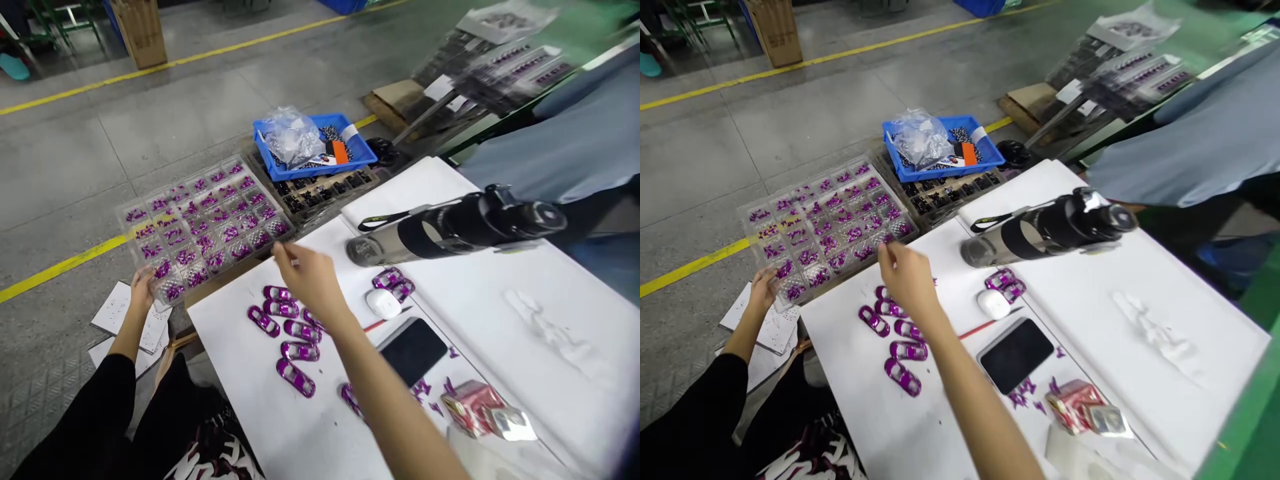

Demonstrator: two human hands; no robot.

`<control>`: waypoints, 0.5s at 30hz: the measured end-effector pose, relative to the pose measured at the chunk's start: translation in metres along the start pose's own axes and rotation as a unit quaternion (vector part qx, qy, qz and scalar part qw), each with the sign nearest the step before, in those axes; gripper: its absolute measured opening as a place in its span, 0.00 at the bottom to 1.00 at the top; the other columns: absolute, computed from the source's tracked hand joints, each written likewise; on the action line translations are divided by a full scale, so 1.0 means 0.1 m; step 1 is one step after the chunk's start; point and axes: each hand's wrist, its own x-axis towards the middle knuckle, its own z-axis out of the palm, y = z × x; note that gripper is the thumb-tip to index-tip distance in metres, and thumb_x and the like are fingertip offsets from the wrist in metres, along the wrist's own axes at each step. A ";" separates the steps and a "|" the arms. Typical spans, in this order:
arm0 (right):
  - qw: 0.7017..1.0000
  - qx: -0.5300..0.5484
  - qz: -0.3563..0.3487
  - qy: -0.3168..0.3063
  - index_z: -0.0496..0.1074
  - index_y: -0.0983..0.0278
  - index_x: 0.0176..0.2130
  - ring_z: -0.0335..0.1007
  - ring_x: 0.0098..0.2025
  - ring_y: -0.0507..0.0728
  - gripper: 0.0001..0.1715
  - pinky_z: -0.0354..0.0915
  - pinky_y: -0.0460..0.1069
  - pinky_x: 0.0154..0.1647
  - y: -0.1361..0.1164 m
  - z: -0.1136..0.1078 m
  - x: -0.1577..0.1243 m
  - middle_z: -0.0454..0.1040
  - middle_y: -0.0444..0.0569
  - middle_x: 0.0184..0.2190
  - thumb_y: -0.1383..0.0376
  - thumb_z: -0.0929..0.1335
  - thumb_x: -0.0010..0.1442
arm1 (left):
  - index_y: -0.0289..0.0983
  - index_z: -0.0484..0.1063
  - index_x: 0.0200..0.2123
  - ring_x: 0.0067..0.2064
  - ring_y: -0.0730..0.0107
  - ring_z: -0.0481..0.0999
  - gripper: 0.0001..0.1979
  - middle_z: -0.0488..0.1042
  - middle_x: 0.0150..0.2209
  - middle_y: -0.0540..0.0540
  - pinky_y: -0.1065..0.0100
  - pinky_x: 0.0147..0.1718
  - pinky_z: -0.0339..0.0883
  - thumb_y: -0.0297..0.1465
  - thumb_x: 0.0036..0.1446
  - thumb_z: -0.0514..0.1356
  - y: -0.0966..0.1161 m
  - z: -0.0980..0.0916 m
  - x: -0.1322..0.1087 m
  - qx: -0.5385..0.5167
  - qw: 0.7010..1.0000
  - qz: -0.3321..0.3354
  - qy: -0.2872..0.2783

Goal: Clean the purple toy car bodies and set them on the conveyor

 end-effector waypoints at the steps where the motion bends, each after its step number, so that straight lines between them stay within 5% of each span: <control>1: 1.000 -0.007 0.005 -0.007 0.78 0.64 0.42 0.77 0.41 0.58 0.22 0.72 0.53 0.49 -0.01 -0.04 0.47 0.80 0.52 0.38 0.56 0.61 0.79 | 0.34 0.74 0.55 0.45 0.64 0.81 0.15 0.79 0.50 0.42 0.60 0.43 0.81 0.33 0.69 0.65 0.01 -0.04 -0.02 -0.002 1.000 0.002 0.004; 4: 0.998 -0.018 0.043 -0.043 0.74 0.66 0.56 0.76 0.53 0.60 0.21 0.75 0.60 0.56 0.09 0.00 1.65 0.77 0.54 0.54 0.54 0.71 0.73 | 0.34 0.75 0.53 0.44 0.65 0.82 0.12 0.80 0.49 0.43 0.60 0.43 0.82 0.29 0.68 0.65 0.03 -0.08 -0.08 -0.006 1.000 0.012 0.026; 6: 0.994 -0.022 0.084 -0.066 0.73 0.66 0.59 0.76 0.55 0.62 0.25 0.75 0.61 0.56 0.22 0.12 2.14 0.75 0.56 0.57 0.54 0.73 0.71 | 0.36 0.76 0.49 0.44 0.65 0.84 0.11 0.82 0.47 0.44 0.61 0.45 0.82 0.23 0.63 0.65 0.05 -0.06 -0.13 -0.010 0.999 0.015 0.034; 10: 0.986 -0.014 0.153 -0.068 0.72 0.64 0.61 0.75 0.57 0.63 0.25 0.75 0.62 0.57 0.43 0.40 2.66 0.73 0.56 0.59 0.55 0.72 0.71 | 0.41 0.76 0.50 0.47 0.56 0.87 0.21 0.85 0.46 0.42 0.59 0.46 0.82 0.22 0.52 0.69 0.01 0.00 -0.20 -0.021 1.000 0.010 0.019; 15: 0.975 0.004 0.217 -0.051 0.71 0.63 0.62 0.74 0.58 0.63 0.26 0.75 0.63 0.58 0.44 0.62 3.04 0.73 0.56 0.61 0.53 0.71 0.72 | 0.54 0.70 0.63 0.54 0.48 0.86 0.42 0.85 0.49 0.45 0.54 0.50 0.82 0.25 0.44 0.72 -0.14 0.05 -0.01 -0.043 0.999 0.001 -0.022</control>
